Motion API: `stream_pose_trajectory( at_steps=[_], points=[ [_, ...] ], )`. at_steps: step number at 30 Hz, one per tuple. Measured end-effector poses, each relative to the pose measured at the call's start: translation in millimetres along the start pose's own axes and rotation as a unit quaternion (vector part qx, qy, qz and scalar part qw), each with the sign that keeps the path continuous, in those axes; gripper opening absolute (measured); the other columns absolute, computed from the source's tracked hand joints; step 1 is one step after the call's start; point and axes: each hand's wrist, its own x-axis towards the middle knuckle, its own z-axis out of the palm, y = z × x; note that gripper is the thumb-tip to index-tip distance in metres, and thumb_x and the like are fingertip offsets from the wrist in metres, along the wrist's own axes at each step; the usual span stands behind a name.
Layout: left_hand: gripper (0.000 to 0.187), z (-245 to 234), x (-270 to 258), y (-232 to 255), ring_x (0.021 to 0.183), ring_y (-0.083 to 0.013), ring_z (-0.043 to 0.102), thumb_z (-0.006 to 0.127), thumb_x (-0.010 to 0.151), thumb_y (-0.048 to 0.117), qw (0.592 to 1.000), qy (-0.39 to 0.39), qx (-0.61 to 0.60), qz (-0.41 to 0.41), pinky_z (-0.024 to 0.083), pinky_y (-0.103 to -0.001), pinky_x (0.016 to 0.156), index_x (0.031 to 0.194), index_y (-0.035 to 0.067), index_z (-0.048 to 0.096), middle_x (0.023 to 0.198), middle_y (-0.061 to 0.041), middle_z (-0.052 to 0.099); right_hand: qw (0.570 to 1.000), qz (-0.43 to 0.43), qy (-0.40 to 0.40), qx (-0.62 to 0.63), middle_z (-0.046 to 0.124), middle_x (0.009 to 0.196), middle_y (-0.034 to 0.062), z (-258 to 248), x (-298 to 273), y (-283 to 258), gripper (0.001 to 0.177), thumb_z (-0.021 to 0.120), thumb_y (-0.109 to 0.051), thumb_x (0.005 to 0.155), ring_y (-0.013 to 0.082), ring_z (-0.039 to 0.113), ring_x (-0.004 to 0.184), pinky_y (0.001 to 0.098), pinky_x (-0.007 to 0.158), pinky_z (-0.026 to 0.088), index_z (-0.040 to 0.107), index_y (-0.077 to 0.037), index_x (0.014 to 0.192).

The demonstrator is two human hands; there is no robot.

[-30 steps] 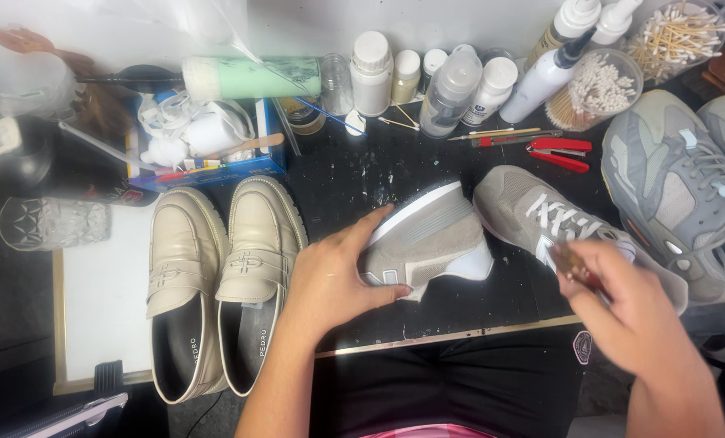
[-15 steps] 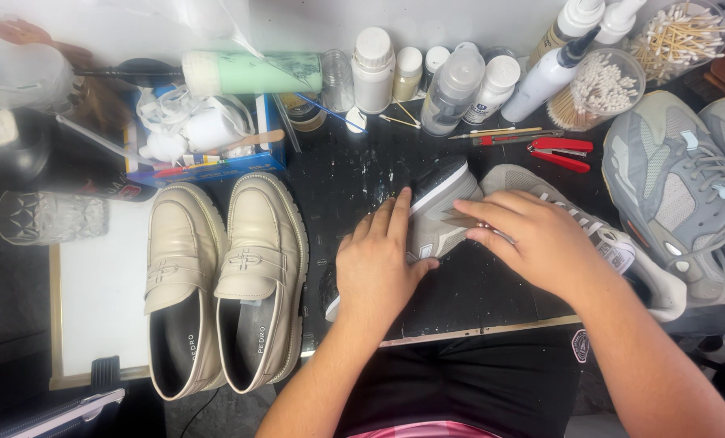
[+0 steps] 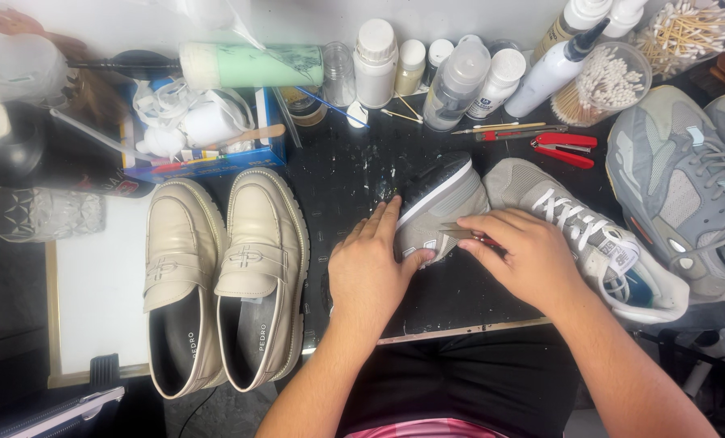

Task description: The person uses a small metal tool to scrape and clean the surface of a grey sneaker. They focus on the heel and side panels, repeatedly picking at the material. The person rotates the shoe to access different areas and briefly handles a second pair of grey sneakers before returning to the first one.

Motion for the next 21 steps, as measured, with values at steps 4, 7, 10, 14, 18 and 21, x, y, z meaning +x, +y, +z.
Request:
stream_pose_trajectory(
  at_steps=[4,7,10,14,18,21],
  points=[
    [0.091,3,2,-1,0.116,-0.0330,0.067,0.085,0.068,0.051,1.000,0.006,-0.001,0.006,0.054,-0.042,0.091,0.142,0.006,0.055,0.130,-0.018,0.067,0.998,-0.052,0.020,-0.004,0.075,0.096,0.0050,4,2,5,0.024,0.077,-0.022,0.085,0.0253,0.070,0.081,0.0366,0.071,0.055,0.075,-0.011,0.106],
    [0.092,4,2,-1,0.115,-0.0343,0.066,0.086,0.067,0.051,1.000,0.000,0.005,0.005,0.054,-0.043,0.090,0.141,0.006,0.055,0.130,-0.019,0.067,0.999,-0.037,0.003,-0.006,0.075,0.092,0.0043,4,3,7,0.022,0.077,-0.022,0.085,0.0248,0.071,0.080,0.0363,0.070,0.055,0.076,-0.012,0.105],
    [0.091,4,1,-2,0.116,-0.0333,0.067,0.085,0.068,0.051,1.000,0.009,0.007,0.012,0.054,-0.042,0.091,0.141,0.006,0.055,0.130,-0.018,0.067,0.999,-0.029,0.009,0.014,0.076,0.092,0.0033,6,3,8,0.020,0.077,-0.022,0.086,0.0239,0.070,0.077,0.0356,0.068,0.055,0.076,-0.013,0.104],
    [0.091,4,2,-3,0.116,-0.0326,0.067,0.085,0.069,0.051,1.000,0.006,-0.001,0.013,0.054,-0.042,0.092,0.141,0.005,0.055,0.130,-0.018,0.067,1.000,0.024,0.000,0.009,0.073,0.086,0.0046,8,1,4,0.024,0.078,-0.024,0.084,0.0225,0.068,0.069,0.0358,0.064,0.054,0.075,-0.012,0.105],
    [0.090,6,2,-5,0.116,-0.0335,0.067,0.084,0.070,0.050,1.000,0.006,-0.002,0.014,0.054,-0.042,0.092,0.142,0.005,0.055,0.131,-0.019,0.067,0.999,-0.004,0.031,-0.015,0.073,0.087,0.0052,12,-2,-4,0.024,0.077,-0.024,0.087,0.0239,0.068,0.072,0.0371,0.067,0.054,0.074,-0.011,0.107],
    [0.091,7,0,-4,0.117,-0.0356,0.066,0.084,0.070,0.051,1.000,0.007,0.005,0.014,0.054,-0.043,0.091,0.142,0.005,0.054,0.131,-0.019,0.067,0.999,-0.004,0.035,-0.027,0.073,0.088,0.0051,12,-3,-8,0.022,0.076,-0.023,0.088,0.0240,0.069,0.073,0.0370,0.066,0.054,0.075,-0.012,0.107]
  ],
)
